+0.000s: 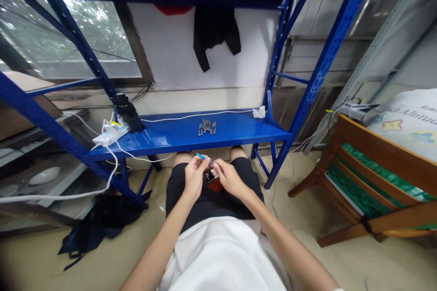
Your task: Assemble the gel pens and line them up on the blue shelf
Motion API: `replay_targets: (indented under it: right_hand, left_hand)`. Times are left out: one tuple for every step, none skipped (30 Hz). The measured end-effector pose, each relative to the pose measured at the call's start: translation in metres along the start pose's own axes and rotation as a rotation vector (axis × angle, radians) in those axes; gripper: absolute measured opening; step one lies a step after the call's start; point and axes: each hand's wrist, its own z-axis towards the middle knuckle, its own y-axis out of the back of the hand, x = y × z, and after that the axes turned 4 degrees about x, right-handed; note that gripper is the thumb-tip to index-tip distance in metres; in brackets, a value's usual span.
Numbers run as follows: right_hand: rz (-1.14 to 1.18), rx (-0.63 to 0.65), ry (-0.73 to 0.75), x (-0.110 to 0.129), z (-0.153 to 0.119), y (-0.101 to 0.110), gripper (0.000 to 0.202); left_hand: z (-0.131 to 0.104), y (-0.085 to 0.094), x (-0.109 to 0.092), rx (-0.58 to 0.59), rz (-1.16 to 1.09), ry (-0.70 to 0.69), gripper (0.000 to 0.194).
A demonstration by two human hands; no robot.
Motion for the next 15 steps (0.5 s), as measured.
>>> replay_targets:
  right_hand:
    - [0.002,-0.014,0.011,-0.003,0.010,0.005,0.036]
    - [0.010,-0.033,0.020,-0.006,0.019,0.010,0.031]
    - [0.018,-0.048,0.024,-0.008,0.027,0.014,0.027]
    - [0.024,-0.057,0.026,-0.010,0.035,0.019,0.024]
    - [0.026,-0.063,0.024,-0.011,0.042,0.023,0.023]
    - [0.020,-0.061,0.020,-0.012,0.049,0.026,0.022]
    - [0.005,-0.054,0.015,-0.012,0.056,0.030,0.022]
    - [-0.016,-0.045,0.013,-0.012,0.063,0.034,0.022]
    - [-0.041,-0.036,0.016,-0.013,0.071,0.037,0.023]
    - [-0.066,-0.026,0.023,-0.014,0.079,0.041,0.025]
    - [-0.089,-0.018,0.031,-0.017,0.087,0.044,0.029]
    - [-0.105,-0.015,0.039,-0.020,0.095,0.048,0.032]
    - [-0.113,-0.015,0.044,-0.024,0.104,0.050,0.034]
    - [-0.116,-0.015,0.045,-0.030,0.113,0.053,0.035]
    - [-0.117,-0.013,0.042,-0.036,0.121,0.056,0.034]
  left_hand:
    - [0.010,-0.004,-0.001,-0.009,0.005,-0.009,0.034]
    - [0.020,-0.008,-0.002,-0.013,0.011,-0.013,0.035]
    - [0.028,-0.011,-0.002,-0.013,0.019,-0.008,0.036]
    - [0.037,-0.014,-0.003,-0.011,0.028,-0.002,0.037]
    - [0.045,-0.017,-0.004,-0.008,0.038,0.001,0.038]
    - [0.053,-0.019,-0.005,-0.005,0.049,0.001,0.038]
    - [0.061,-0.020,-0.006,-0.002,0.062,-0.004,0.037]
    - [0.069,-0.021,-0.006,0.001,0.076,-0.014,0.036]
    - [0.077,-0.021,-0.006,0.004,0.095,-0.023,0.035]
    - [0.085,-0.021,-0.006,0.013,0.117,-0.027,0.035]
    - [0.094,-0.019,-0.006,0.030,0.142,-0.026,0.036]
    - [0.103,-0.018,-0.006,0.054,0.168,-0.020,0.038]
    - [0.112,-0.015,-0.005,0.080,0.190,-0.010,0.039]
    - [0.120,-0.012,-0.005,0.106,0.207,0.005,0.038]
    - [0.129,-0.009,-0.003,0.131,0.220,0.021,0.037]
